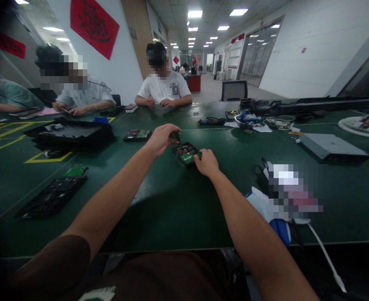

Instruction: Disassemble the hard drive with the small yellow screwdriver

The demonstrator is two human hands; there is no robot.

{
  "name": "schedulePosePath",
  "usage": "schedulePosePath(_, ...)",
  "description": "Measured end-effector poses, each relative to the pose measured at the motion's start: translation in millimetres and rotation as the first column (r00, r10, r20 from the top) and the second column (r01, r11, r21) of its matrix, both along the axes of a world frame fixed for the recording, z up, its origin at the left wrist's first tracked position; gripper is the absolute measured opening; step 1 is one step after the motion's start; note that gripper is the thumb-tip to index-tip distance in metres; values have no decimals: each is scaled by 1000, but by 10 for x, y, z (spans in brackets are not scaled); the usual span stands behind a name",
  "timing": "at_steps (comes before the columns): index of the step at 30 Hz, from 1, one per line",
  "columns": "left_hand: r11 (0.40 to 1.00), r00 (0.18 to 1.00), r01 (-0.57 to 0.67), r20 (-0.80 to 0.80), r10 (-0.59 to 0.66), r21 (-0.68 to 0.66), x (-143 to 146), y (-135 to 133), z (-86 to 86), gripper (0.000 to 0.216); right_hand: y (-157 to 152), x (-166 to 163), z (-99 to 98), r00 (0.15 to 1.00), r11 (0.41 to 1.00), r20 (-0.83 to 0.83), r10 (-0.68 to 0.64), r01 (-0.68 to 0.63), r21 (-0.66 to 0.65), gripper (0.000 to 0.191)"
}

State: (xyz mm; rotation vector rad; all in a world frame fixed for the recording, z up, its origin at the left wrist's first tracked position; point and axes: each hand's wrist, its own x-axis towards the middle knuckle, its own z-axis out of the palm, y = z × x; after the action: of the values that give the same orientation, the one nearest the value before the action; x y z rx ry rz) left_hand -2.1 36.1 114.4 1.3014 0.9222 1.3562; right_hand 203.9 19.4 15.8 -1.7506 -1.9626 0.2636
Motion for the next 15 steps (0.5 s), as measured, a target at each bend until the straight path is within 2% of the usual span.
schedulePosePath(3,999,998,-41,-49,42,14,-20,-15,31,10,-1,6,-4,1000,1000,-4,1,-1,1,44)
schedulePosePath(5,1000,999,-10,-47,9,-9,-22,-31,41,11,1,7,-9,1000,1000,0,4,-4,6,44)
schedulePosePath(11,985,979,153,147,-140,-78,23,-24,-8,15,-1,-2,-7,1000,1000,14,-2,1,17,42)
schedulePosePath(15,997,994,75,88,-72,-28,17,16,-30,15,-7,-6,3,1000,1000,6,1,-1,12,42)
